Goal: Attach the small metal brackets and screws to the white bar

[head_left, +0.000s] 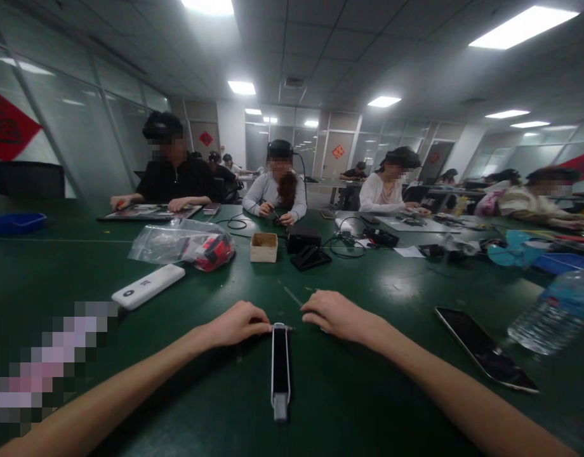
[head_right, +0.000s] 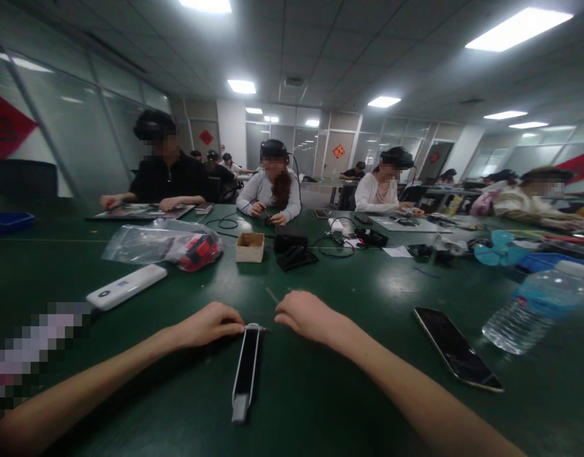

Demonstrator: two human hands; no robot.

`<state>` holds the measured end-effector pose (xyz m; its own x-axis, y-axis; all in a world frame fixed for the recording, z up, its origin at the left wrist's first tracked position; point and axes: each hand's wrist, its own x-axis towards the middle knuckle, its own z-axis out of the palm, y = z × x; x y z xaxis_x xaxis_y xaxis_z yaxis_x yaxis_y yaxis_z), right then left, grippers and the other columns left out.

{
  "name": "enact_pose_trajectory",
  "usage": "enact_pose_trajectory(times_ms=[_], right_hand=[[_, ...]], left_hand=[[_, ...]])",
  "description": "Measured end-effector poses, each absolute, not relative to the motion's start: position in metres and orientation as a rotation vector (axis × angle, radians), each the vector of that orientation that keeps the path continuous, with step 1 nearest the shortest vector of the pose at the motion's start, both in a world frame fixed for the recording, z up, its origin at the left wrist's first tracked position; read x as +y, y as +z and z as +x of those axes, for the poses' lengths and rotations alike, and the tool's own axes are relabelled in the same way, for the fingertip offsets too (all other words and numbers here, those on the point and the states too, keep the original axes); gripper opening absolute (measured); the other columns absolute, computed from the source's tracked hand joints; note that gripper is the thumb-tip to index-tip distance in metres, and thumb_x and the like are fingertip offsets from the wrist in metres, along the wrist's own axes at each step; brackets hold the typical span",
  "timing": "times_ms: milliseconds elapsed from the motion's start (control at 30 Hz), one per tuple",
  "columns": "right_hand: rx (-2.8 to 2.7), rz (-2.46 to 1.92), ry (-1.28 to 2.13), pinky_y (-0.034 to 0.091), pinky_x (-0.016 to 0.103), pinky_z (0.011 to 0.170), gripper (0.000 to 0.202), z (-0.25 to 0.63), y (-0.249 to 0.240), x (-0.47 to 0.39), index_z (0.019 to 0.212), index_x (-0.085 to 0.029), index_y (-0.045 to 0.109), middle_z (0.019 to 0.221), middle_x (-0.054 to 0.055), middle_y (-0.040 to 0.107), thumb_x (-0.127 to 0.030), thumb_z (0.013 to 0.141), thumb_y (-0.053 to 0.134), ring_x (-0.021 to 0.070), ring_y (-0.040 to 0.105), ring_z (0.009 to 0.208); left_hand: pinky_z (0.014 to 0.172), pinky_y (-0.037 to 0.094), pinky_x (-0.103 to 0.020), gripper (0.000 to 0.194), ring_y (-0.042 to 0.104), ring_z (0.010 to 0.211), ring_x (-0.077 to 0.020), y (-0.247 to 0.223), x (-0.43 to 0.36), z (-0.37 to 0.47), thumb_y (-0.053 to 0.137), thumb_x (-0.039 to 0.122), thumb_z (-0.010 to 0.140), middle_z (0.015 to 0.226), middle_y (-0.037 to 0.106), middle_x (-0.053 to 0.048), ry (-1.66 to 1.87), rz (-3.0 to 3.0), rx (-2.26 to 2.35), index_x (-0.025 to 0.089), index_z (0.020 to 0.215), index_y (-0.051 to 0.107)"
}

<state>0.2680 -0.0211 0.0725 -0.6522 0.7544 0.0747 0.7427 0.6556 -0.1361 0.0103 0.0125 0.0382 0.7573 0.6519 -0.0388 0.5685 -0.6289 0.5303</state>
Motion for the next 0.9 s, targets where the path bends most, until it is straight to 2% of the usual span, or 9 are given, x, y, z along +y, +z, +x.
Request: enact_pose_trajectory(times_ms=[133,267,400,667,900], right_hand=[[-2.679,-1.422,0.005,0.045,0.029,0.077,0.020,0.302,0.080,0.003,0.095,-0.019,0.071,0.094,0.008,0.069,-0.019,0.088,0.052,0.0209,0.062,0.088],[-2.736,-1.514,0.134,0.045,0.025,0.072,0.021,0.316,0.061,0.019,0.092,-0.022,0.072,0.089,0.005,0.070,-0.014,0.081,0.057,0.0197,0.064,0.082],[-2.739,-1.512,0.225,0.044,0.023,0.071,0.020,0.312,0.047,0.022,0.092,-0.023,0.072,0.089,0.004,0.070,-0.015,0.081,0.057,0.0180,0.064,0.083],[-2.738,-1.553,0.188,0.043,0.023,0.065,0.014,0.305,0.042,0.024,0.085,-0.019,0.071,0.084,0.006,0.069,-0.020,0.082,0.058,0.0185,0.063,0.078],[-2.690,-1.594,0.226,0.039,0.023,0.055,0.012,0.300,0.051,0.015,0.074,-0.015,0.065,0.072,0.005,0.065,-0.011,0.077,0.054,0.0157,0.059,0.063]], left_hand=[[0.069,0.043,-0.020,0.028,0.064,0.079,-0.0156,0.044,0.015,0.007,0.054,0.039,0.088,0.089,0.071,-0.003,0.191,2.425,0.931,0.017,0.094,0.070],[0.072,0.044,-0.021,0.028,0.064,0.082,-0.0156,0.052,0.017,0.003,0.053,0.040,0.088,0.093,0.070,-0.002,0.184,2.438,0.922,0.018,0.096,0.069],[0.071,0.044,-0.020,0.029,0.064,0.082,-0.0152,0.058,0.018,0.001,0.053,0.040,0.088,0.096,0.070,-0.002,0.150,2.437,0.913,0.018,0.101,0.067],[0.078,0.044,-0.022,0.029,0.063,0.089,-0.0166,0.059,0.017,0.002,0.055,0.041,0.087,0.100,0.069,-0.003,0.195,2.524,0.888,0.019,0.101,0.067],[0.077,0.045,-0.023,0.027,0.063,0.088,-0.0161,0.060,0.019,0.000,0.058,0.037,0.085,0.098,0.068,-0.003,0.203,2.502,0.961,0.018,0.103,0.065]])
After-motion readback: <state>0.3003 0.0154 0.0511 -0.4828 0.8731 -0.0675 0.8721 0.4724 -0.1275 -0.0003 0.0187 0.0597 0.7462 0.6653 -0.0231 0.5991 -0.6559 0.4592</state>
